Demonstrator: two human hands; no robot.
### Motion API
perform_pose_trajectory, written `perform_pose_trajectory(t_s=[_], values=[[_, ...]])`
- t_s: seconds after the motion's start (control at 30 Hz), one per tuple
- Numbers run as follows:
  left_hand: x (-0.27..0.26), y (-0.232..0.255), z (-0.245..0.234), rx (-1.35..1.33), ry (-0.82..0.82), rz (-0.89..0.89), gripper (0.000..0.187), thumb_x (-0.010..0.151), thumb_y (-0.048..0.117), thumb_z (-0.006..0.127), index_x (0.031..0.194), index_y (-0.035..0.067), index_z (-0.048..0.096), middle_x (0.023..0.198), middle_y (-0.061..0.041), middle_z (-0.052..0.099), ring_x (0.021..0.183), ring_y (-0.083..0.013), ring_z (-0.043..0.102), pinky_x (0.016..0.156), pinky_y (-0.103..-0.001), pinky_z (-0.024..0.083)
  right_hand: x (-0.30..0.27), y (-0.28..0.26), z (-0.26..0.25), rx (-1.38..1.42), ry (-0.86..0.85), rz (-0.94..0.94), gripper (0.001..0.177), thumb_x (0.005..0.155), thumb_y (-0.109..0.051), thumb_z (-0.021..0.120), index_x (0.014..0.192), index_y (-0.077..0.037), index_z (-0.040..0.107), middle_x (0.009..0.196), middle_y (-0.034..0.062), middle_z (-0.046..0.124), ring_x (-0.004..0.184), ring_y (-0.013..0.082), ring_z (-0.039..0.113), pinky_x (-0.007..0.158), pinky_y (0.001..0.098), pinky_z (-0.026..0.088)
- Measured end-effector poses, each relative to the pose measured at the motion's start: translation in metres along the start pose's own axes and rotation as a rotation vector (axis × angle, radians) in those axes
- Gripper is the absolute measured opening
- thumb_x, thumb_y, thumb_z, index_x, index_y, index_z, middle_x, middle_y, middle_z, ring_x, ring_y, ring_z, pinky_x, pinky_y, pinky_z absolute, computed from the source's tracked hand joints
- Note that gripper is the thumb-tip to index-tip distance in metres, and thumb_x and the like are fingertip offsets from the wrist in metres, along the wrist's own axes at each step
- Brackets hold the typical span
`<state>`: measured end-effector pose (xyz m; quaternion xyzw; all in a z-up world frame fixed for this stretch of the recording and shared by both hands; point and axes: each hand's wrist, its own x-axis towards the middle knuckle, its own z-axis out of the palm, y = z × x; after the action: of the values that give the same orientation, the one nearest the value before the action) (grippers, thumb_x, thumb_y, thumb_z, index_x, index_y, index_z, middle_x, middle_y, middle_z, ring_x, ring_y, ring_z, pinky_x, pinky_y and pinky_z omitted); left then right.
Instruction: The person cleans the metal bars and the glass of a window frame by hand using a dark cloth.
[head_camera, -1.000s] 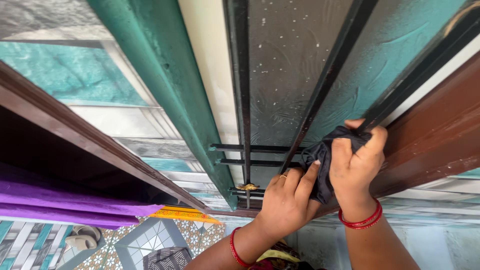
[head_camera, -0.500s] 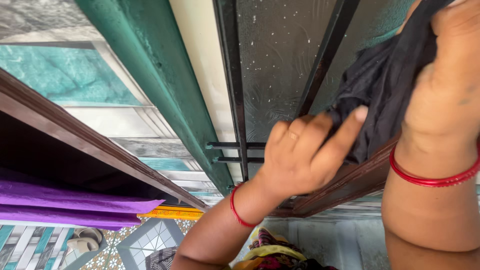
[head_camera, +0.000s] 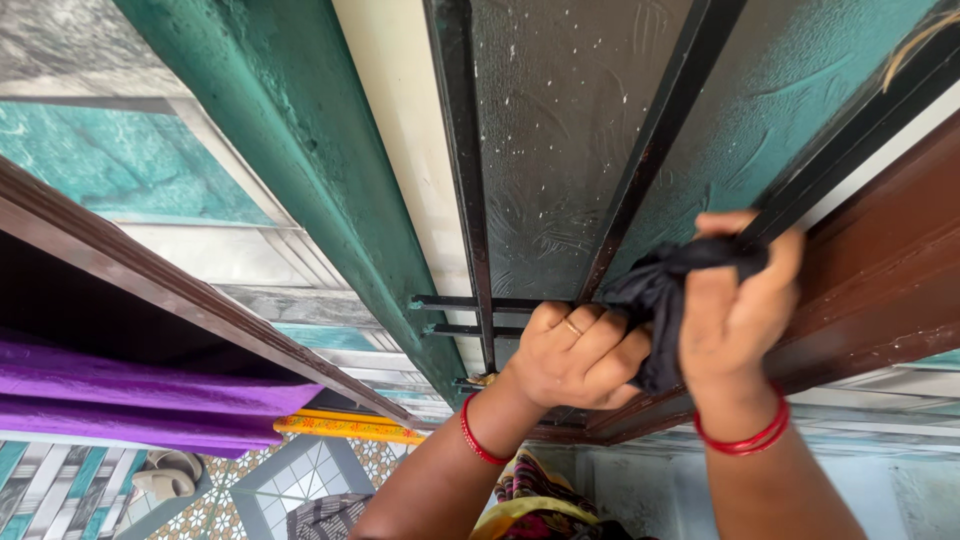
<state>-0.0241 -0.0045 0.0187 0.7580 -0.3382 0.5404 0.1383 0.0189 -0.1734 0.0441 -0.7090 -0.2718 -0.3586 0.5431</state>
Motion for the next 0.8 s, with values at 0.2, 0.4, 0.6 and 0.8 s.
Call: perform_pose_trajectory(t_s=[0.2,0.4,0.6,0.8], values=[[-0.028,0.01,-0.008,-0.086,-0.132,-0.072,0.026,0.084,0.023,0.075,0.105,0.013,0.064,0.099,-0.004,0.06,0.085,-0.0207,0.061,0.074,-0.036,0.04,-0.031,-0.005,0.007,-0.179,-0.061,-0.018,0.039,0.11,-0.016,0.055,0.143,0.004,0.044,0.1,0.0094,0.062,0.088,0.0186,0.062,0.086,0.0327,0.051],[-0.003,0.022,-0.027,-0.077,-0.014,-0.171,0.035,0.087,0.023,0.076,0.118,0.011,0.067,0.113,-0.01,0.066,0.086,-0.0224,0.059,0.075,-0.036,0.041,-0.017,-0.023,0.004,0.051,-0.047,0.19,0.032,0.108,-0.011,0.052,0.138,0.001,0.051,0.103,0.0085,0.06,0.09,0.0135,0.055,0.088,0.0284,0.048],[0.071,0.007,-0.03,-0.141,0.278,-0.357,0.058,0.085,0.012,0.076,0.137,0.008,0.051,0.126,-0.015,0.059,0.11,-0.0343,0.061,0.103,-0.042,0.045,0.062,-0.042,-0.021,0.056,0.02,-0.06,0.029,0.112,-0.017,0.053,0.135,0.0,0.052,0.119,0.005,0.059,0.098,0.0105,0.052,0.091,0.0259,0.045],[0.086,0.002,-0.012,-0.342,0.309,-0.502,0.076,0.089,0.003,0.067,0.156,0.004,0.031,0.142,-0.02,0.051,0.118,-0.0339,0.061,0.107,-0.032,0.049,0.089,-0.032,-0.016,-0.439,0.127,-0.257,0.019,0.114,-0.012,0.054,0.129,-0.001,0.057,0.112,0.0108,0.061,0.097,0.0189,0.055,0.087,0.0295,0.045]])
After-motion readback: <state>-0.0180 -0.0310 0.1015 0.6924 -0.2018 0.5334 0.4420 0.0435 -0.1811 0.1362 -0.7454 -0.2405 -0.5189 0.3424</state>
